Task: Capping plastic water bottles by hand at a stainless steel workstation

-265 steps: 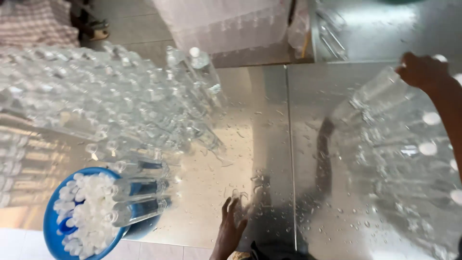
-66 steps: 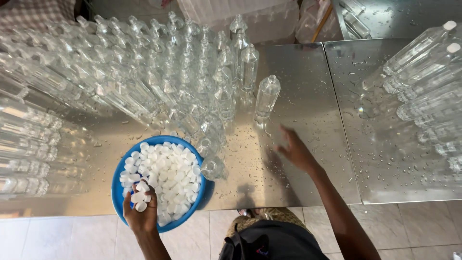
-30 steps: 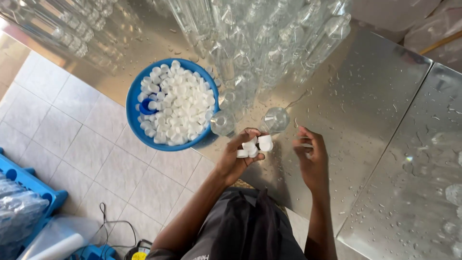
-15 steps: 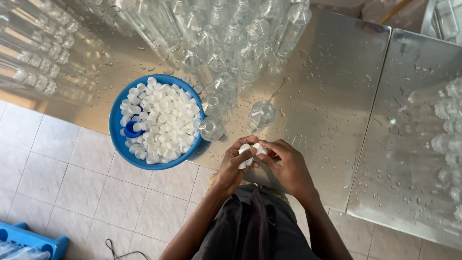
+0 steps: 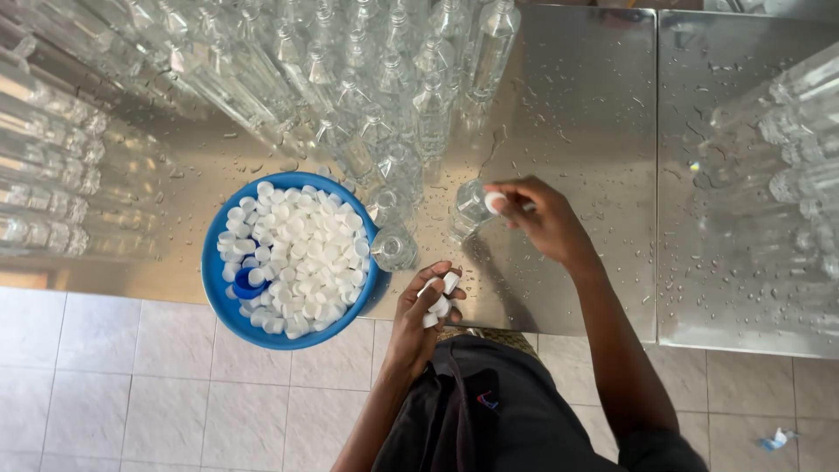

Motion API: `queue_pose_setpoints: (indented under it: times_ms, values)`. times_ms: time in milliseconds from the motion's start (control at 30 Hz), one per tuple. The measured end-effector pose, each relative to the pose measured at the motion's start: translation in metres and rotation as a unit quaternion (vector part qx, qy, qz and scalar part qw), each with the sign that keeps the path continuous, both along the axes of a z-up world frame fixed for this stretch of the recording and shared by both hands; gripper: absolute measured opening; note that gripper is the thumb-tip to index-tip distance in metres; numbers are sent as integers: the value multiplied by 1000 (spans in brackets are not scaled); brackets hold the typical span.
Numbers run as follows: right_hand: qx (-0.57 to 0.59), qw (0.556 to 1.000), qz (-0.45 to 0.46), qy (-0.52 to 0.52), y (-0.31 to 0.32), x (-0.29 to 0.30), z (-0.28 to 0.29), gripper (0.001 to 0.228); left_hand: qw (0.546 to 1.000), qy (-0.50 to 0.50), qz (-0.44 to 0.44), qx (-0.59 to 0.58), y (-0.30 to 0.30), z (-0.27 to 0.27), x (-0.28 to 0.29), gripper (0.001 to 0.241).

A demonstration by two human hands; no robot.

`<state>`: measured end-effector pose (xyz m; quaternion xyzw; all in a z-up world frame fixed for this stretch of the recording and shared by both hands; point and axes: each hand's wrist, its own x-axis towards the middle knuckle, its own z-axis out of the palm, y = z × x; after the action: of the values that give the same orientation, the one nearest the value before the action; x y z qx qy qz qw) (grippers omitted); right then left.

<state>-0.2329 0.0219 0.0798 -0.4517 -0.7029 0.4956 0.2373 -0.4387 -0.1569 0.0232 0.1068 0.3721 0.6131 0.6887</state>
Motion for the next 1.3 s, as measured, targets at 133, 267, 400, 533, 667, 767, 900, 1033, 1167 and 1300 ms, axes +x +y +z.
queue_pose_setpoints:
  times_ms: [133, 267, 400, 533, 667, 767, 900, 1033, 1167, 1300]
  values:
    - [-48, 997, -55, 29, 10, -22, -9, 35, 1000, -9, -4, 7, -6, 11, -20, 40]
    - [-68, 995, -71, -22, 12, -29, -17, 34, 999, -18, 36, 5, -14, 12, -50, 35]
    - [-153, 986, -56, -41, 21, -33, -18, 33, 996, -25, 80, 22, -20, 7, -80, 30]
    - [-203, 978, -53, -7, 23, -32, -23, 28, 995, -9, 97, 9, -21, 16, -97, 30]
    - [-178, 983, -44, 3, 33, -28, -35, 25, 995, 11, 99, -6, -10, 19, -107, 31]
    - [-166, 985, -34, -21, 27, -27, -36, 25, 994, 15, 100, -29, -12, 19, -108, 31]
    - [-144, 988, -32, -37, 30, -24, -41, 26, 995, -6, 99, -26, -5, 13, -109, 31]
    - [-141, 988, -25, -64, 28, -30, -15, 22, 995, 5, 98, -1, 2, 26, -104, 28]
    - [-88, 985, -53, -138, 11, -41, 7, 29, 991, 100, 87, 13, 5, 29, -102, 30]
    - [-121, 989, -78, 21, -42, -80, 6, 33, 962, 244, 87, 84, 9, 28, -99, 33]
